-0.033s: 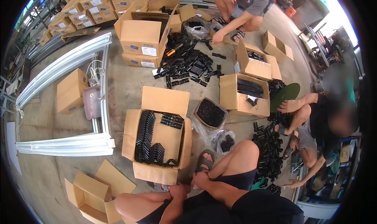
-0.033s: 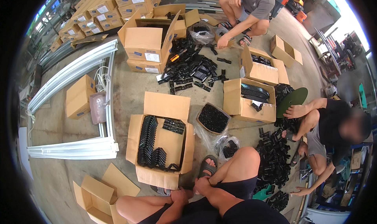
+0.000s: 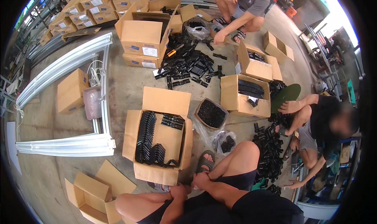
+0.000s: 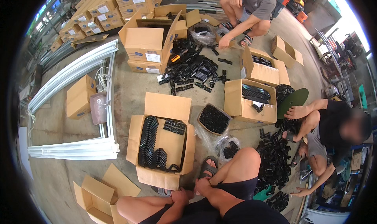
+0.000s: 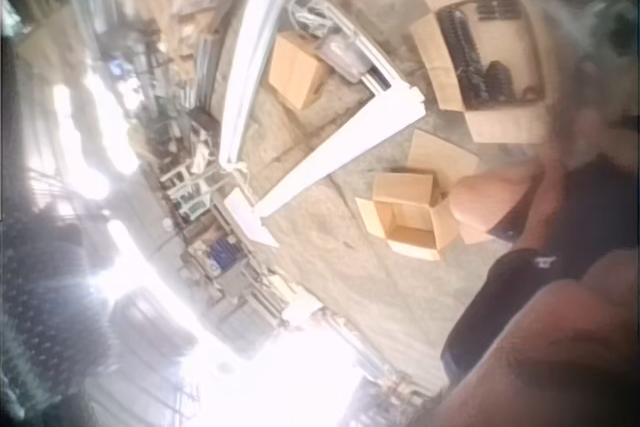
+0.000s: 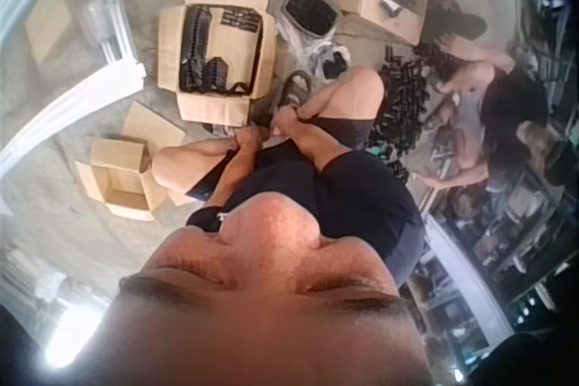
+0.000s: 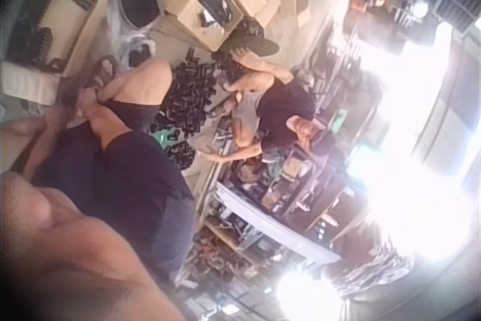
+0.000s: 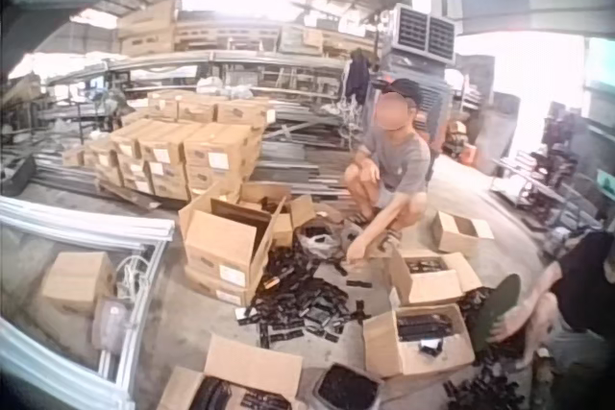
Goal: The person sits on the floor and assembles small black plastic components by hand. They pick up individual parts from a cardboard box, connect them together, and place the assembled units back into the box. The process is repetitive and involves handling multiple identical items.
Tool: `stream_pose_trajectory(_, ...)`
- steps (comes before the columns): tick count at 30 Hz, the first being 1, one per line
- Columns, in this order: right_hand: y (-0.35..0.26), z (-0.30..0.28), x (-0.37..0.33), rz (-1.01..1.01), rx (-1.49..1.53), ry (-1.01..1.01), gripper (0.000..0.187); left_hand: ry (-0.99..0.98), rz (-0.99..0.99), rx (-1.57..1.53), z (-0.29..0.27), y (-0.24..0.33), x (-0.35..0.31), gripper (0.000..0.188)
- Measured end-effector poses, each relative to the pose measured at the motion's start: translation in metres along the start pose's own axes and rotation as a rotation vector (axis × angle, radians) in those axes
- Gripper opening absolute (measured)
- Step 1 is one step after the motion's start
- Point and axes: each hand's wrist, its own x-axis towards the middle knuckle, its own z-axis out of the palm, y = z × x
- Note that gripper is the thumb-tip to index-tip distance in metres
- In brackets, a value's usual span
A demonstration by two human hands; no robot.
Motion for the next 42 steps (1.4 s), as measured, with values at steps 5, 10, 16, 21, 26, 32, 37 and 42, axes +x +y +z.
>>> stream_pose_trajectory(5,0.000,0.005,0.011,-0.018,0.039,-0.063,0.072,-0.044,0.028,-0.018,-0.008,-0.002,-0.001,0.100)
stream_pose_trajectory(10,-0.001,-0.007,0.004,0.018,0.033,-0.071,0.078,-0.046,0.007,-0.048,-0.003,0.000,0.006,0.098)
stream_pose_trajectory(16,-0.004,-0.005,-0.001,0.021,0.021,-0.015,0.077,-0.010,-0.018,-0.092,0.002,0.002,0.006,0.097)
stream_pose_trajectory(21,-0.001,-0.014,-0.022,-0.029,-0.043,0.054,0.068,0.014,0.001,-0.037,0.009,0.001,0.005,0.094)
stream_pose_trajectory(26,-0.002,-0.001,-0.023,0.035,-0.018,0.121,0.069,0.094,-0.104,-0.304,-0.005,0.010,-0.010,0.101)
stream_pose_trajectory(32,0.004,0.002,-0.041,0.060,0.058,0.216,0.063,0.306,0.109,-0.252,-0.031,-0.030,-0.056,0.070)
stream_pose_trajectory(37,-0.001,0.016,-0.023,-0.002,0.056,0.262,0.054,0.783,-0.216,-0.852,-0.030,-0.069,-0.031,0.059)
stream_pose_trajectory(42,0.004,0.058,0.017,0.115,0.106,0.391,0.021,0.329,-0.265,-2.036,-0.046,-0.084,0.027,0.071)
